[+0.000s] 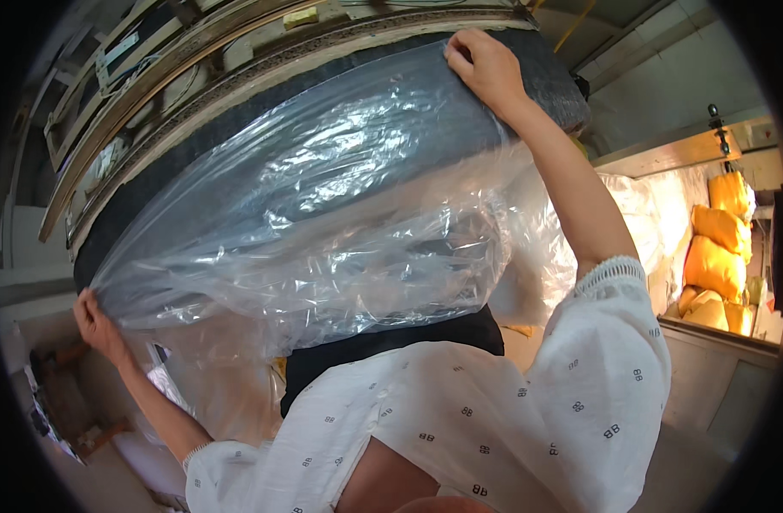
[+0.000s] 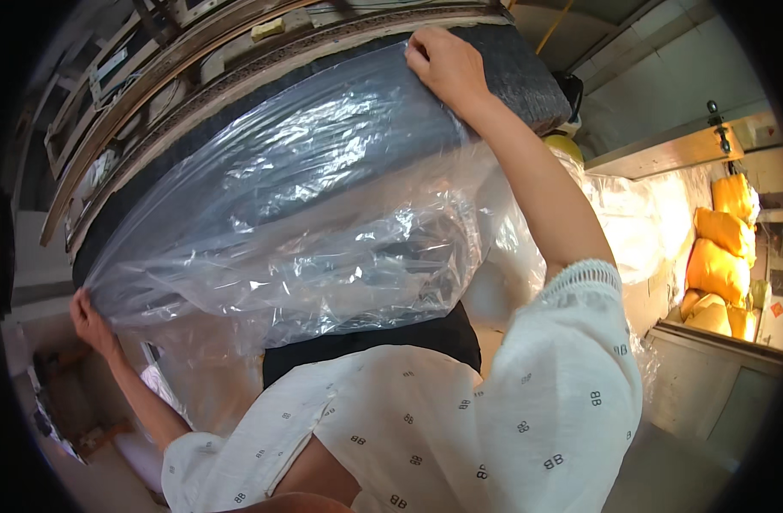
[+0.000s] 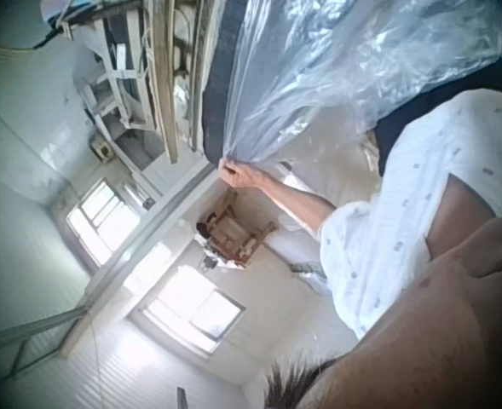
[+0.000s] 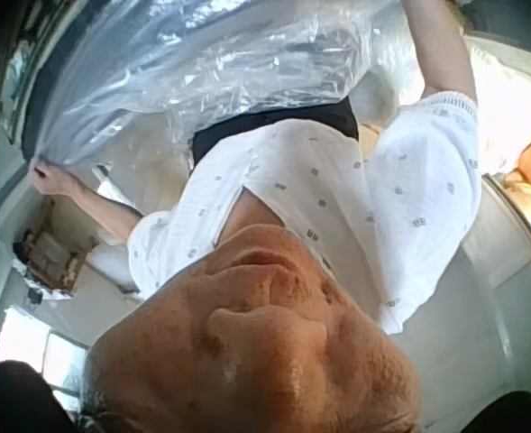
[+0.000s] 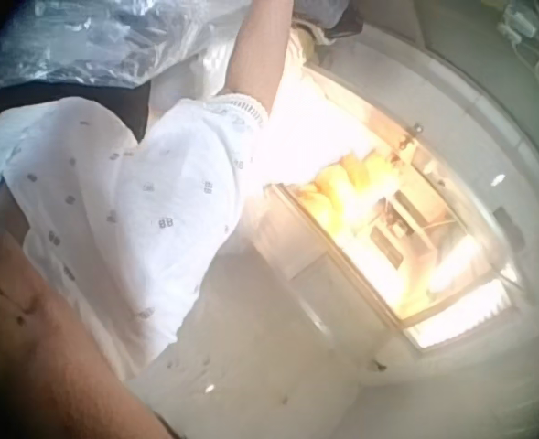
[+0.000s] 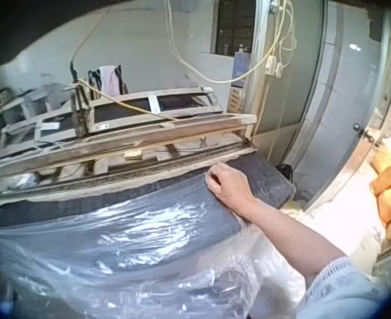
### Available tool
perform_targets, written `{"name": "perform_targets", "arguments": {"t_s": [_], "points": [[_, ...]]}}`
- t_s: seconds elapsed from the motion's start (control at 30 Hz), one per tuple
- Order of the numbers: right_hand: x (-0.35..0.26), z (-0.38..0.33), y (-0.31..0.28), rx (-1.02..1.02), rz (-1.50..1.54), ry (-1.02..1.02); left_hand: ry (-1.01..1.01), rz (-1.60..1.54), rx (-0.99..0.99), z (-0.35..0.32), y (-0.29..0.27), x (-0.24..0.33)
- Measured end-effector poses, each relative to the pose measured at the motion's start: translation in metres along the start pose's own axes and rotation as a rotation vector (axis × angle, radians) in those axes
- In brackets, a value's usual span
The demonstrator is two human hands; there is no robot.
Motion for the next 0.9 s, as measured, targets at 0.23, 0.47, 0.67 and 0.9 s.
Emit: {"name": "perform_targets", "arguments": {"t_s": [0.23,0.47,0.67,0.9], "points": [[0.009,0.008,0.012,-0.225,0.081,0.126,0.131,0.109,-0.183,-0.089,-0.07,0.054],[0.023,0.017,0.027,-0.196,0.467,0.101,-0.253,-0.012,-0.127,-0.147,-0.017,0.039],[-0.029,0.045,-0.042,0.025,1.144,0.163,-0.398,-0.716,0.472,-0.054,-0.026,0.004],[0.014,0.03,0.042,0.323,0.725,0.51,-0.158,-0.096,0.165,0.062,0.068,-0.067]]}}
Point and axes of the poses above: each hand's wrist, its own z-axis towards the middle knuckle, its own y-axis out of the palm, x = y × z, the point moved 5 cm from there along z, towards the middle knuckle, and after that the axes turned 15 degrees about -z, right-handed, at the moved point
